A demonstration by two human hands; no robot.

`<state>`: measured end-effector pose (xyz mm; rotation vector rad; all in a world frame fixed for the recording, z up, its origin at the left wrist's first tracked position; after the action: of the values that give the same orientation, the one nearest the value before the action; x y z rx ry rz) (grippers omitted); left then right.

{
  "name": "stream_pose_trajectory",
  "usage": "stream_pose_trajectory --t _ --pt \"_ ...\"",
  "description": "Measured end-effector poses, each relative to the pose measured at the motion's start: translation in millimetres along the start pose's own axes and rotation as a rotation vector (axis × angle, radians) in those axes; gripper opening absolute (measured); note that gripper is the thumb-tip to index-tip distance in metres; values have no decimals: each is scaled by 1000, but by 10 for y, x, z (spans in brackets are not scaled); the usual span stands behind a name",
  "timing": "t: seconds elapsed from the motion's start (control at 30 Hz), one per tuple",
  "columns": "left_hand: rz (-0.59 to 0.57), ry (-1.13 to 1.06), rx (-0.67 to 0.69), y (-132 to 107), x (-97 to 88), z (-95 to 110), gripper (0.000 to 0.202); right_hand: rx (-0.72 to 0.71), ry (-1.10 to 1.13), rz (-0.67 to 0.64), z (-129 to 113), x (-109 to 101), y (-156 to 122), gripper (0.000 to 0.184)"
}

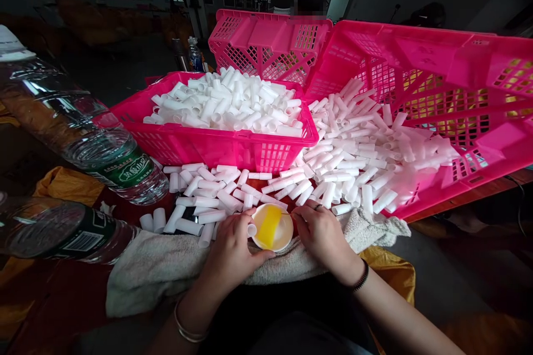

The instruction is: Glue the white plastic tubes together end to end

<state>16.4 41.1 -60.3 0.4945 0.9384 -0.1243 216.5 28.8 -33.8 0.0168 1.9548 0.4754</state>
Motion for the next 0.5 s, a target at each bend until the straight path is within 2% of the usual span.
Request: stream_pose_trajectory --t 0.2,0.33,0.5 --pt "59 10 42 9 -15 43 82 -79 -4 90 -81 -258 99 25" --pt "73 15 34 0 -23 48 78 -205 -126 -140 -272 -293 323 24" --pt "60 19 24 -6 -25 40 68 -314 -224 -381 -481 -70 572 22"
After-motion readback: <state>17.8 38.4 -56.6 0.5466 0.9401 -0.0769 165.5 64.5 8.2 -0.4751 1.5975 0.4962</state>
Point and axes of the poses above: each hand's wrist, its own y-axis towards the middle knuckle, its own x-axis out of the palm, z = x × y, the point moved 3 cm from there along y, towards the middle knuckle, and after that the axes turned 8 degrees about -x, right-handed, at the moved point
